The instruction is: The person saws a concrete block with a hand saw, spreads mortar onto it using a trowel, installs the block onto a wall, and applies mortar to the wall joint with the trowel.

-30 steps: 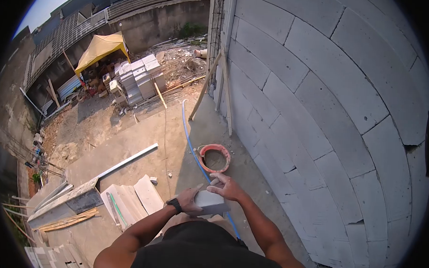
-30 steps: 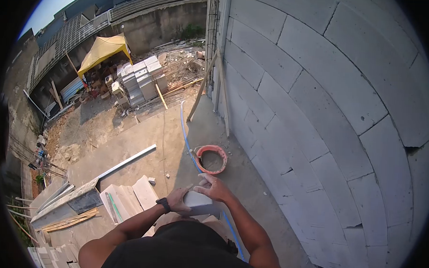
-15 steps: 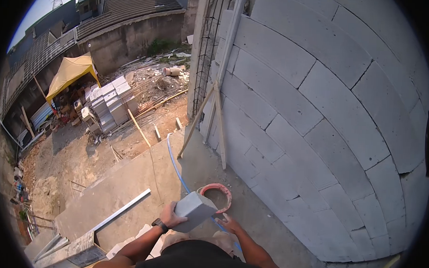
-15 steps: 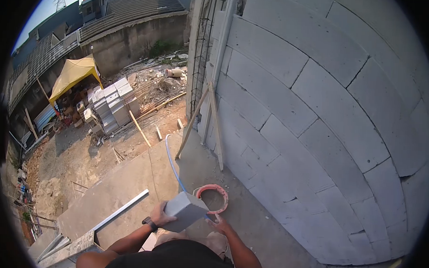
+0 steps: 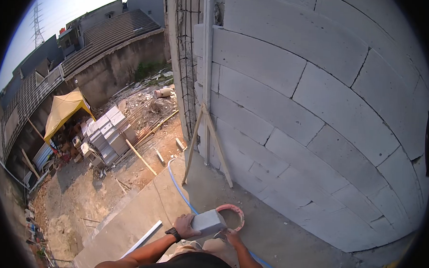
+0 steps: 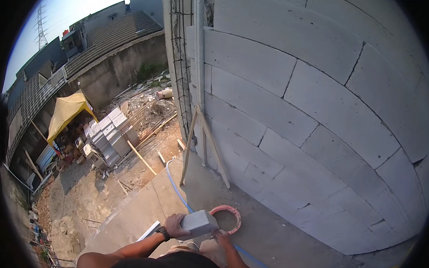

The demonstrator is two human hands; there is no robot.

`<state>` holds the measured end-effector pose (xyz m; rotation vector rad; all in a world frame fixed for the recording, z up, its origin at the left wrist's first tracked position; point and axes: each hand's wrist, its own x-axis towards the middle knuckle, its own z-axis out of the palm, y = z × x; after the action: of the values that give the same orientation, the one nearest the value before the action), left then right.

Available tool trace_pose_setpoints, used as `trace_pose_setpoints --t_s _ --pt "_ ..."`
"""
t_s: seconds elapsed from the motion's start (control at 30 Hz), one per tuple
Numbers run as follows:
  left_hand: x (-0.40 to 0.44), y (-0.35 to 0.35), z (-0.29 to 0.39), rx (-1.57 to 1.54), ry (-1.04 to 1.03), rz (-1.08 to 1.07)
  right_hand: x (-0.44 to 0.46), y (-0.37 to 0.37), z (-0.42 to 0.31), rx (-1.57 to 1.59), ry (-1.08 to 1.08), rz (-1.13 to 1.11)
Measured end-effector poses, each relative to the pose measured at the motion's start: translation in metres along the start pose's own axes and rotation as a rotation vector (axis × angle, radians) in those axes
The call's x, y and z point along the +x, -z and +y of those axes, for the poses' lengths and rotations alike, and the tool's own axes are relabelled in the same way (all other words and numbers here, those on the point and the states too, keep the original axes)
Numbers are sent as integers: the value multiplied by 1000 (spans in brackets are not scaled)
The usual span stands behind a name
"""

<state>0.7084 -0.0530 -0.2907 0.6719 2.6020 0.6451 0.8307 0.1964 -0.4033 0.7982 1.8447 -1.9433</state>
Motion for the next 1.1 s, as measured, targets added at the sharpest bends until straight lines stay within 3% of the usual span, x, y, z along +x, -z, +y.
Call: trace_pose_setpoints --t_s 0.13,0.2,0.3,0.33,0.43,0.5,0.53,0.6,0.7,0.77,0.9,1.1 --pt "28 4 7 62 -64 -93 4 22 8 -133 -15 69" --pt "37 4 10 106 -56 -167 2 41 25 -500 -6 168" --pt "55 1 12 85 -29 -251 -2 60 59 -484 -129 398" --pt "59 -7 2 78 -51 -240 -3 69 72 -456 -216 384" --pt "79 -21 -10 65 -82 -251 -27 72 107 -257 -239 682" --pt "97 -37 -26 -8 -69 -328 -31 61 149 -56 -366 846" --pt "105 -40 -25 14 -65 -360 -40 53 165 -311 -360 839" --pt "120 -60 -54 33 -175 -402 -51 22 222 -412 -267 857" --pt "158 -86 -76 60 -283 -476 -47 -36 251 -340 -384 829" --pt "176 -102 -99 74 -320 -469 -27 -57 210 -16 -683 823" --pt "211 -116 -138 121 -332 -461 62 -110 212 -31 -679 759" --pt "233 -108 -180 -17 96 -417 207 -120 186 102 -692 643"
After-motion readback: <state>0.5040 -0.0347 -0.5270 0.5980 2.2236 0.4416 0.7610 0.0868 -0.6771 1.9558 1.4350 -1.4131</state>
